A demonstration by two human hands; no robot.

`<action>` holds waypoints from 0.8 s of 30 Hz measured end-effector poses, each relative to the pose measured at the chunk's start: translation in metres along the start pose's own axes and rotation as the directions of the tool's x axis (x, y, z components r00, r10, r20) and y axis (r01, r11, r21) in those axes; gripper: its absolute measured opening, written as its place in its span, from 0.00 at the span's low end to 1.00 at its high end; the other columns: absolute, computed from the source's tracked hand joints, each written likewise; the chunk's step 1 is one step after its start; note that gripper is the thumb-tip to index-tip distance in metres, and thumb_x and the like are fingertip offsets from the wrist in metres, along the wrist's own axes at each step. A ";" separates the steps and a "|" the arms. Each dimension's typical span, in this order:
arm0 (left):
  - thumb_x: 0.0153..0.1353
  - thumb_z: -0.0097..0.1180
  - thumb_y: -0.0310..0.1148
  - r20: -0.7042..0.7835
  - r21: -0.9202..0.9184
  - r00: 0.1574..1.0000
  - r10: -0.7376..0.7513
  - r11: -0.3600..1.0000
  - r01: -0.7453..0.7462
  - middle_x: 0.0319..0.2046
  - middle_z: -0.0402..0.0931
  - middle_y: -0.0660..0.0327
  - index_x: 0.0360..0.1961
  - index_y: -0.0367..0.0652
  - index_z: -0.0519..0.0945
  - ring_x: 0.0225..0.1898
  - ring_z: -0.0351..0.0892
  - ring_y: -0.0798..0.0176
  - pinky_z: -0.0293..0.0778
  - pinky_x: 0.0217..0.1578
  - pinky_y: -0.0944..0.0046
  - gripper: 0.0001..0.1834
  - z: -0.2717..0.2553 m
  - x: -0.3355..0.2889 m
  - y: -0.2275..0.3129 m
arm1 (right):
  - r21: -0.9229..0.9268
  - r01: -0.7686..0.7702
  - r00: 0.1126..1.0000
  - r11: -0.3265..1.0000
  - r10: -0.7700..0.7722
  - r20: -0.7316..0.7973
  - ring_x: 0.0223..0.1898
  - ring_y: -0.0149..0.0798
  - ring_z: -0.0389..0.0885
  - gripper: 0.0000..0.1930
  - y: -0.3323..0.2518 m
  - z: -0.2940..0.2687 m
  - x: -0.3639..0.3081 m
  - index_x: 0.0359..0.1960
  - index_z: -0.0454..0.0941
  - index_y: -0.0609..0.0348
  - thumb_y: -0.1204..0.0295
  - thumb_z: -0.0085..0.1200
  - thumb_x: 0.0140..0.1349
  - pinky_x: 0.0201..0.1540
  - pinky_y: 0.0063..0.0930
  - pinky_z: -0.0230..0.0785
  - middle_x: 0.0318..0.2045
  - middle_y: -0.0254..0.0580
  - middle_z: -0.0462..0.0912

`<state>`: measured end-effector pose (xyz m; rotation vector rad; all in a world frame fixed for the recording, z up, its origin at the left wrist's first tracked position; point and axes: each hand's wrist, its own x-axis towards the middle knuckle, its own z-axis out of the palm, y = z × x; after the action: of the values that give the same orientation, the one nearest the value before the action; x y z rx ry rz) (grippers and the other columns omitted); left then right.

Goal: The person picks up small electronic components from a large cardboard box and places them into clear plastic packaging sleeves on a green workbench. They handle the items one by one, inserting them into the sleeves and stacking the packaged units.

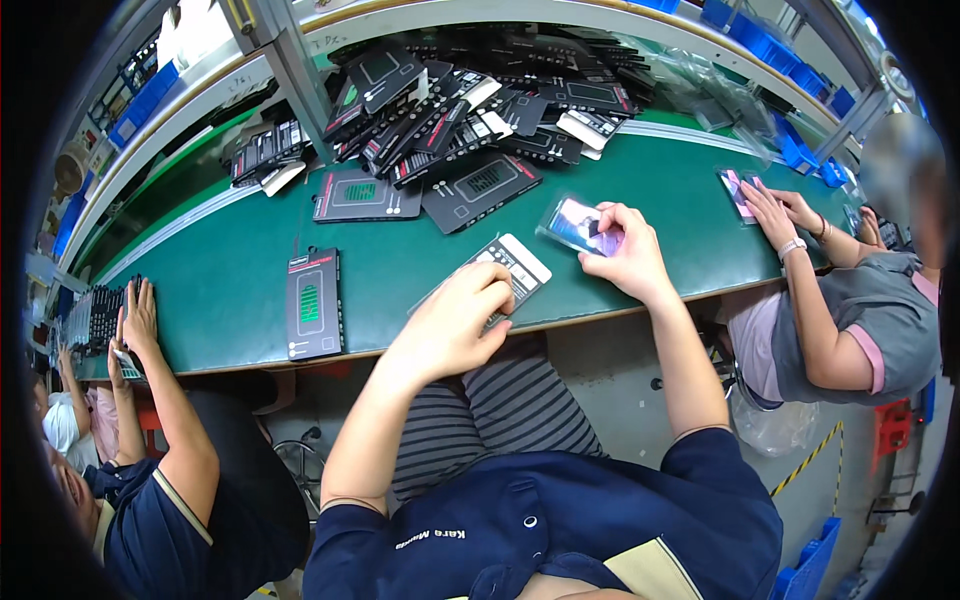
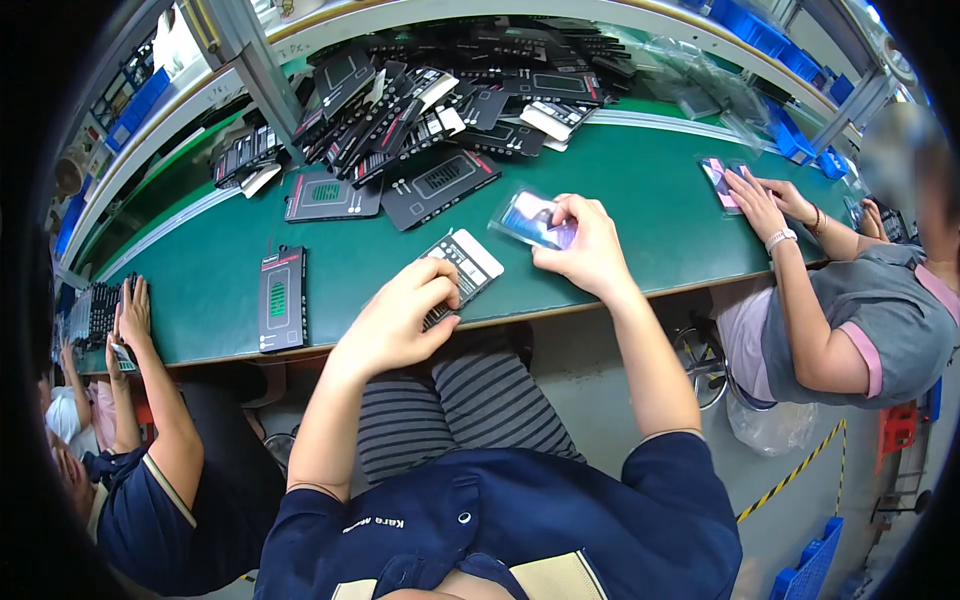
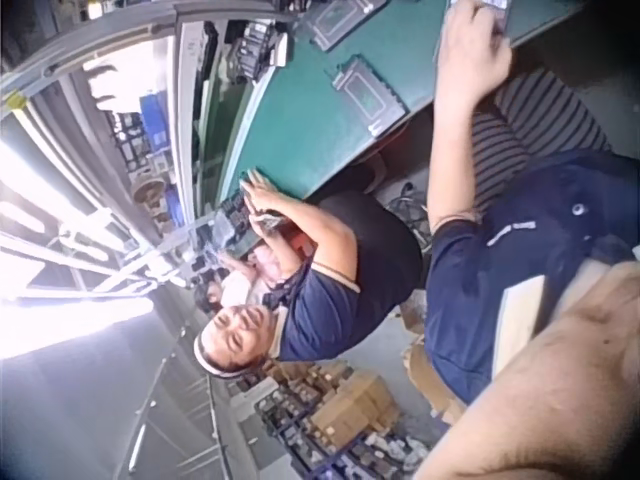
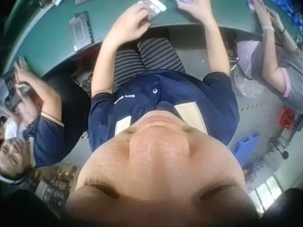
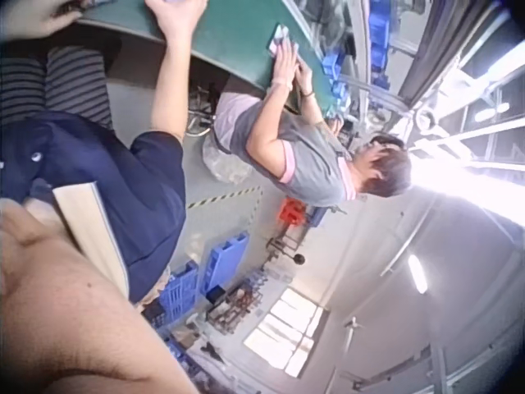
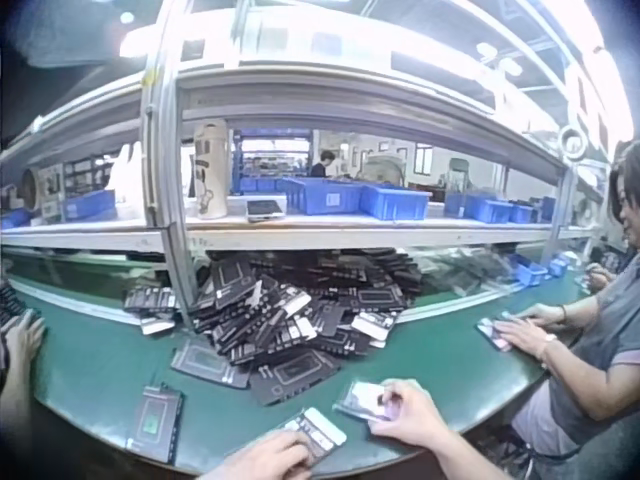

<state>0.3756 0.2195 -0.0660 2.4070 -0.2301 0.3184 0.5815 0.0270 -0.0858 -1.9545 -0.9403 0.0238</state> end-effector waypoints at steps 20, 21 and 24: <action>0.47 0.77 0.29 -0.810 -0.408 0.540 -0.230 0.882 -0.236 0.46 0.71 0.54 0.48 0.43 0.62 0.44 0.76 0.65 0.75 0.43 0.67 0.35 0.012 0.006 -0.006 | 0.958 -0.175 0.976 0.228 -0.090 0.199 0.53 0.37 0.78 0.13 -0.130 0.086 -0.006 0.50 0.77 0.71 0.78 0.44 0.71 0.59 0.30 0.68 0.52 0.49 0.80; 0.58 0.66 0.22 -0.777 -0.486 0.597 -0.200 0.793 -0.367 0.49 0.70 0.55 0.47 0.44 0.61 0.45 0.73 0.68 0.73 0.46 0.69 0.25 0.001 0.006 -0.005 | 0.845 0.174 0.978 0.506 -0.186 -0.091 0.52 0.37 0.78 0.10 -0.121 0.102 -0.006 0.46 0.79 0.67 0.78 0.46 0.70 0.58 0.28 0.68 0.49 0.45 0.80; 0.69 0.51 0.21 -0.716 -0.676 0.592 -0.370 0.577 -0.458 0.46 0.75 0.54 0.46 0.42 0.63 0.46 0.74 0.69 0.72 0.48 0.69 0.10 -0.012 0.007 0.010 | 0.674 0.389 0.920 0.628 -0.300 -0.252 0.50 0.33 0.77 0.08 -0.112 0.114 -0.004 0.47 0.76 0.64 0.79 0.52 0.68 0.56 0.25 0.68 0.47 0.42 0.79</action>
<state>0.3778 0.2196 -0.0492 1.0883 0.0099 1.0607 0.4689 0.1384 -0.0668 -1.0129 -1.0190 0.0464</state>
